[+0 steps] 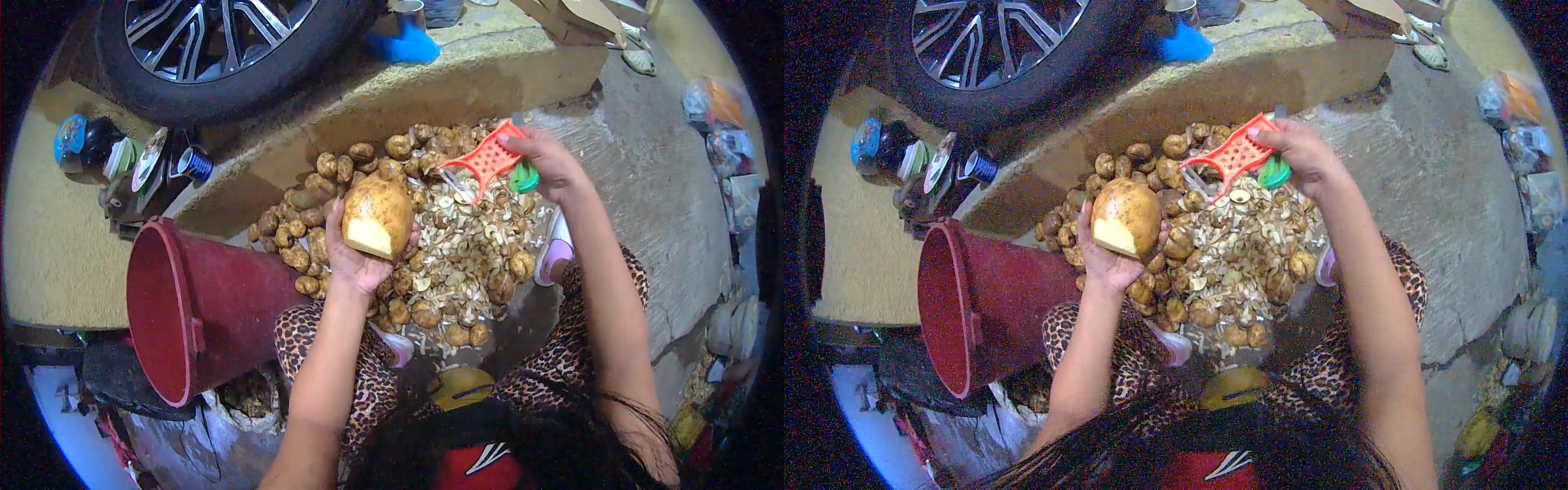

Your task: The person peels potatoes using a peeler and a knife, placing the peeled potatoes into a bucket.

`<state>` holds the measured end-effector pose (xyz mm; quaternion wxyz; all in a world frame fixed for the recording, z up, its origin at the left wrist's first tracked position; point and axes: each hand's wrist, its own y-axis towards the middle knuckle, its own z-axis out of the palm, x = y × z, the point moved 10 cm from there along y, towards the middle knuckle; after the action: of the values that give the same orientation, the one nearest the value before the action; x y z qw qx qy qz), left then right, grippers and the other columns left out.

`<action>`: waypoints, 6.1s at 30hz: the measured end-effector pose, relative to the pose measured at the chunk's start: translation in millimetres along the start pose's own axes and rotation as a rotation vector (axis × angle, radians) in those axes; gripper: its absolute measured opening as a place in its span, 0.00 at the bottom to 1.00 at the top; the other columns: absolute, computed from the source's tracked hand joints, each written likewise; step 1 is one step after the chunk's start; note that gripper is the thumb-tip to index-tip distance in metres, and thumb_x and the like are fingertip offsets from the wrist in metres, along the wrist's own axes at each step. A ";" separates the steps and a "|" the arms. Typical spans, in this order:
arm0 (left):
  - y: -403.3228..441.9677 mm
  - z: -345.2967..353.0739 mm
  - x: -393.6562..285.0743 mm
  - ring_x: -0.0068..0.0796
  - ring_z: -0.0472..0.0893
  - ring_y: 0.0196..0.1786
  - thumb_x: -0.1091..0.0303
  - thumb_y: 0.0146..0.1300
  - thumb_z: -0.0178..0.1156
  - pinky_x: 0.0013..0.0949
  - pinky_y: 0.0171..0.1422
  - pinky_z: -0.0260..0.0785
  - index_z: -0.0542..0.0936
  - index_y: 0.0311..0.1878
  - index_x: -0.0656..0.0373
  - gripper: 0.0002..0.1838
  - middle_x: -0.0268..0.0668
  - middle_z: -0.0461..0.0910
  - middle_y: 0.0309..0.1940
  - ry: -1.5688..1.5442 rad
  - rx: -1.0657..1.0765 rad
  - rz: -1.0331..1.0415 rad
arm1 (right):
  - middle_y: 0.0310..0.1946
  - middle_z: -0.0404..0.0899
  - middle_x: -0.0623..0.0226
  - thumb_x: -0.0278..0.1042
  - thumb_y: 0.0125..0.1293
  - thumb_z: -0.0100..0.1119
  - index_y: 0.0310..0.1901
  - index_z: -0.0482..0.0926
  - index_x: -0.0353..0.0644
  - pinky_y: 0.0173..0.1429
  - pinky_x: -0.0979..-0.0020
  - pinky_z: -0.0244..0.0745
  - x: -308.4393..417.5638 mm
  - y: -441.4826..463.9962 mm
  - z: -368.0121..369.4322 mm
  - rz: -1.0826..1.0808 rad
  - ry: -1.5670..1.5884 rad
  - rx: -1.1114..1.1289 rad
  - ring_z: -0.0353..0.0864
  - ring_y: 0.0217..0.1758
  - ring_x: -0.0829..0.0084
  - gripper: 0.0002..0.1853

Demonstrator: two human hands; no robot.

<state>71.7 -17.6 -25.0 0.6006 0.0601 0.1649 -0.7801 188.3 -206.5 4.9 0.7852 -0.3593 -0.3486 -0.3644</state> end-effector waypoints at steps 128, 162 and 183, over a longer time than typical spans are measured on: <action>-3.7 -19.0 40.3 0.35 0.81 0.34 0.43 0.62 0.43 0.41 0.28 0.76 0.70 0.53 0.54 0.27 0.40 0.78 0.41 0.380 -0.231 -0.260 | 0.18 0.74 0.75 0.41 0.49 0.68 0.30 0.76 0.41 0.18 0.81 0.64 -1.3 -12.4 63.9 -0.250 -0.648 0.056 0.70 0.16 0.84 0.15; -1.9 -24.3 37.7 0.32 0.79 0.44 0.57 0.66 0.46 0.34 0.49 0.74 0.72 0.50 0.63 0.19 0.42 0.78 0.44 0.428 -0.233 -0.129 | 0.19 0.73 0.76 0.39 0.52 0.64 0.32 0.74 0.42 0.20 0.82 0.61 -3.7 -19.8 49.6 -0.163 -0.824 -0.067 0.67 0.16 0.86 0.12; -101.5 -46.0 25.7 0.34 0.76 0.51 0.54 0.58 0.55 0.39 0.57 0.67 0.69 0.56 0.57 0.25 0.40 0.74 0.51 0.270 -0.216 0.002 | 0.38 0.78 0.66 0.32 0.59 0.55 0.45 0.72 0.39 0.43 0.71 0.75 -82.4 -98.8 10.3 0.033 0.093 0.001 0.78 0.39 0.71 0.13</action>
<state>-37.2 -3.3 -56.8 0.5769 0.0998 0.3267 -0.7420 63.6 -218.5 -26.0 0.8066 -0.3473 -0.3060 -0.3676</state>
